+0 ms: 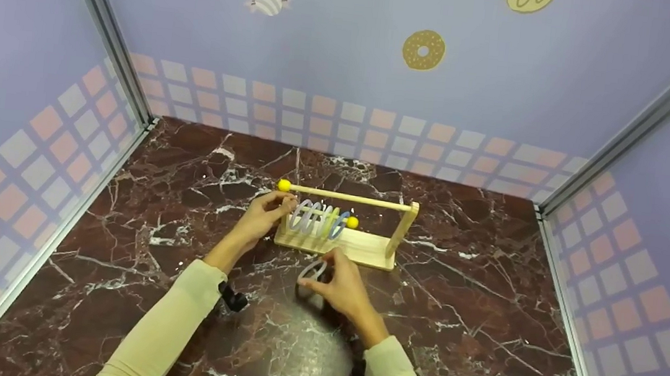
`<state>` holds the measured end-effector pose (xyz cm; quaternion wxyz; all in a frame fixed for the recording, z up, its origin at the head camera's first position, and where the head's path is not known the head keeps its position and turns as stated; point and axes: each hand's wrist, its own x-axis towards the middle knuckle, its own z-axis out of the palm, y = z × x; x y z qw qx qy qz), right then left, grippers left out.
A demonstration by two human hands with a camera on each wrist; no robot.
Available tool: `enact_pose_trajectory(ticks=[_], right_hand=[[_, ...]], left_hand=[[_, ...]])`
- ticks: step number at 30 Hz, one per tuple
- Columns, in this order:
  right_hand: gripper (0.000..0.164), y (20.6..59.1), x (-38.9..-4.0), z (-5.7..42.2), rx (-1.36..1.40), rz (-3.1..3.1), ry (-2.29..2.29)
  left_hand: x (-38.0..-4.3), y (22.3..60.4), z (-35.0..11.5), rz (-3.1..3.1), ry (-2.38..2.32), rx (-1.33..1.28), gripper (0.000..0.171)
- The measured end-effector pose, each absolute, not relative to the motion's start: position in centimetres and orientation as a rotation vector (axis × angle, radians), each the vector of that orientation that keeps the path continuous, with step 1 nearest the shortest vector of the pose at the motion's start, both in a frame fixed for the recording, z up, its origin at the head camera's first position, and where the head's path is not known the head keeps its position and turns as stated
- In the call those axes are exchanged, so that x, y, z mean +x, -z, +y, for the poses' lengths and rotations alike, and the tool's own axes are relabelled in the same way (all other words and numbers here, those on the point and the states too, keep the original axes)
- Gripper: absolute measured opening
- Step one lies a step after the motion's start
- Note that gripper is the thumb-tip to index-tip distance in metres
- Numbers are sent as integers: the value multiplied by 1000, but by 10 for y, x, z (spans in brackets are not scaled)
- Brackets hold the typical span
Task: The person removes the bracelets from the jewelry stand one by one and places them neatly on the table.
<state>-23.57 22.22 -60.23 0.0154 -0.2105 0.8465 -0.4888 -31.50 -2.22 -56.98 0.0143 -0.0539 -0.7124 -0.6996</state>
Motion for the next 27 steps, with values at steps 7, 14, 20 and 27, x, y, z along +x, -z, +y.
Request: enact_pose_trajectory(ticks=[7,14,20,27], right_hand=[[64,609,-234,204,-665,2713,1391],[73,611,-240,191,-724,2789,1182],[77,610,-243,191,-835,2823,1016],[76,611,-237,190,-954,2848,954]], left_hand=[[-314,569,-22,-2210,2178,-175,26],[-314,570,-23,-2189,2181,-173,28],[-316,569,-23,-2193,2164,-187,26],[-315,568,-21,-2192,2159,-204,21]])
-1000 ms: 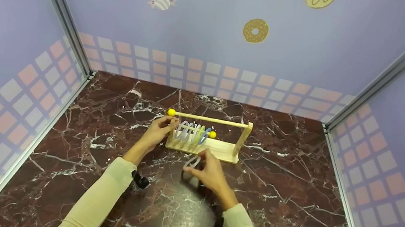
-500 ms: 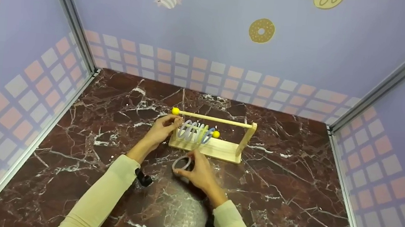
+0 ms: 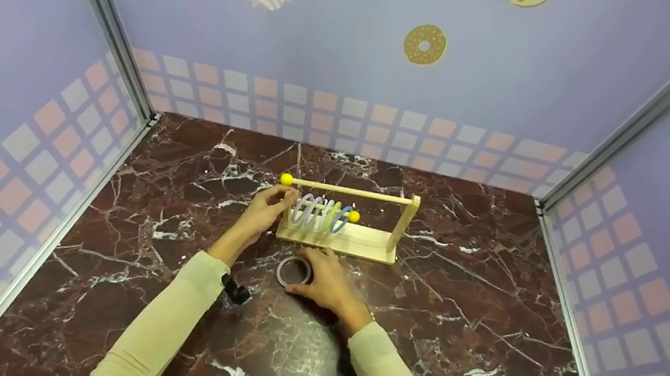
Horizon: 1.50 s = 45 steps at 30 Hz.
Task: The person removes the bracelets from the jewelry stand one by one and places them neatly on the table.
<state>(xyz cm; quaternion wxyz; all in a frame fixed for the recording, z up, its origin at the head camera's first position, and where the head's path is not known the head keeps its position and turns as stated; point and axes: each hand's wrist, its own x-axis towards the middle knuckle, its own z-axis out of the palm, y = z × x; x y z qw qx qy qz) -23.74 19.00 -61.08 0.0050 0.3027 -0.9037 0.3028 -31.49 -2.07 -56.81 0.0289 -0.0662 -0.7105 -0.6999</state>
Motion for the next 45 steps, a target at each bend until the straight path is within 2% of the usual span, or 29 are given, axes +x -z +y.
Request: enact_pose_trajectory(ticks=[28,39,45], right_hand=[[78,611,-237,187,937,-2878,-900],[75,613,-236,189,908,-2892,-911],[75,613,-239,187,919,-2878,-905]], left_hand=[[-314,571,-23,-2212,2185,-195,28],[-315,575,-19,-2197,2190,-179,22],[-313,572,-21,-2210,2176,-176,25]])
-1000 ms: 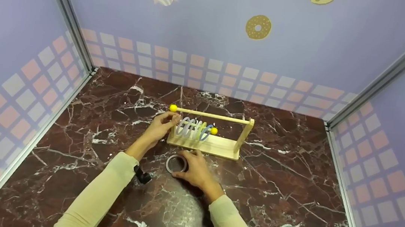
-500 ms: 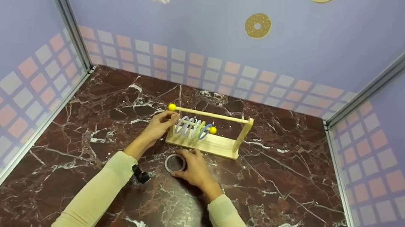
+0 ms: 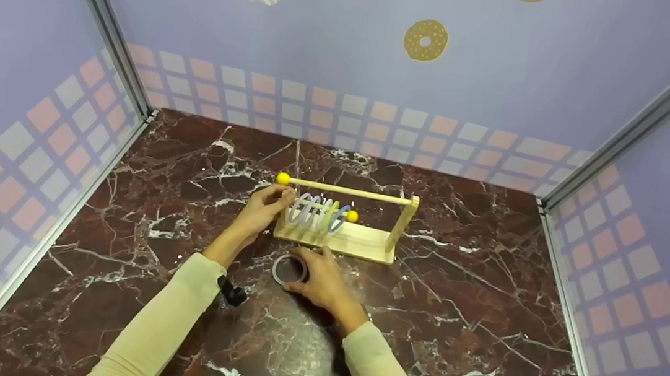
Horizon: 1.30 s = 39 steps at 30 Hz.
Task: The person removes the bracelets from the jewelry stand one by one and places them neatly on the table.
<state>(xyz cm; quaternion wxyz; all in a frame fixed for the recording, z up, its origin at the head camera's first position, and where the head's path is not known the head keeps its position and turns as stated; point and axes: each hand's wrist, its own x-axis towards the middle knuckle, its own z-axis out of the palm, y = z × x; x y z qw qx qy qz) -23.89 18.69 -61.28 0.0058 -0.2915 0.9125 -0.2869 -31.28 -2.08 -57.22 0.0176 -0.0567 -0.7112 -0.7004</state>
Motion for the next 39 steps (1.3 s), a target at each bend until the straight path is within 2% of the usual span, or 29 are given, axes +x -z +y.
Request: enact_pose_trajectory(ticks=[22,25,31,37,39], right_hand=[[77,606,-240,182,-937,2842,920],[70,603,-240,187,-921,2794,1000],[44,581,-241,200,-908,2784,1181],[26,551,-253,215,-950,3014,1316],[24,547,-259,220,-938,3162,1323]], left_hand=[[-312,570,-22,-2191,2157,-187,26],[-312,571,-19,-2184,2158,-172,25],[-313,571,-17,-2189,2166,-194,26],[-316,572,-20,-2201,2153,-196,24],[-316,573,-21,-2218,2155,-195,25]])
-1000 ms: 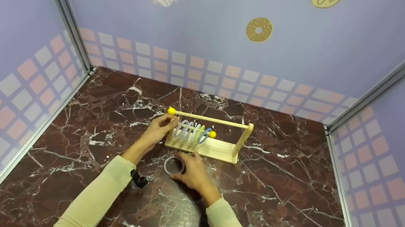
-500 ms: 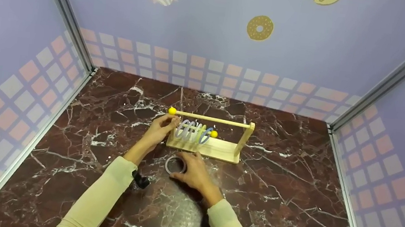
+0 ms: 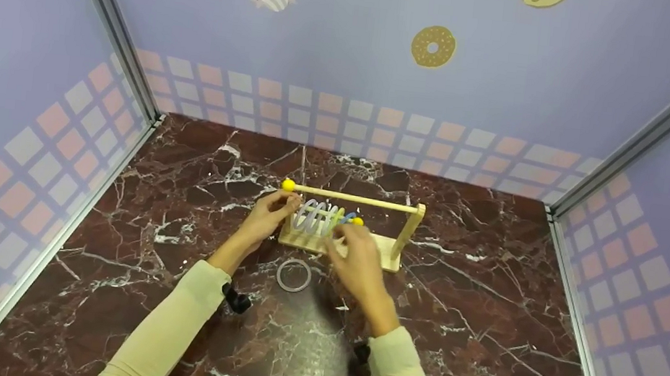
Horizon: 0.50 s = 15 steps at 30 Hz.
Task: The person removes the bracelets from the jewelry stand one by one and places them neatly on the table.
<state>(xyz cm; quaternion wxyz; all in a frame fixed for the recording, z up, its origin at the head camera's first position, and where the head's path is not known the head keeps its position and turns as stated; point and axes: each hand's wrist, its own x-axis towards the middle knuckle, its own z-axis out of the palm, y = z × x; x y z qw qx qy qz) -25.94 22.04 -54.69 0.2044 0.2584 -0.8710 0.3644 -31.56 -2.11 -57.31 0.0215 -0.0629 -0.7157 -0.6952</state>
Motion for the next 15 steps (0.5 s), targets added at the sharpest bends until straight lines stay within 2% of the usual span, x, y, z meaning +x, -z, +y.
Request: enact_pose_trajectory(ticks=[3,6,11,15], right_hand=[[26,547,-270,226,590,-2352,-902],[35,550,-279,229,470,-2362,-836],[47,556,-286,226,400,-2439,-904],[49,558,-290,223,395,-2459,-970]], left_hand=[[-314,573,-21,-2241,2146,-183,27],[-314,573,-21,-2251,2139,-165,27],[-313,571,-20,-2225,2150,-158,25],[-313,571,-20,-2208,2160,-167,24]])
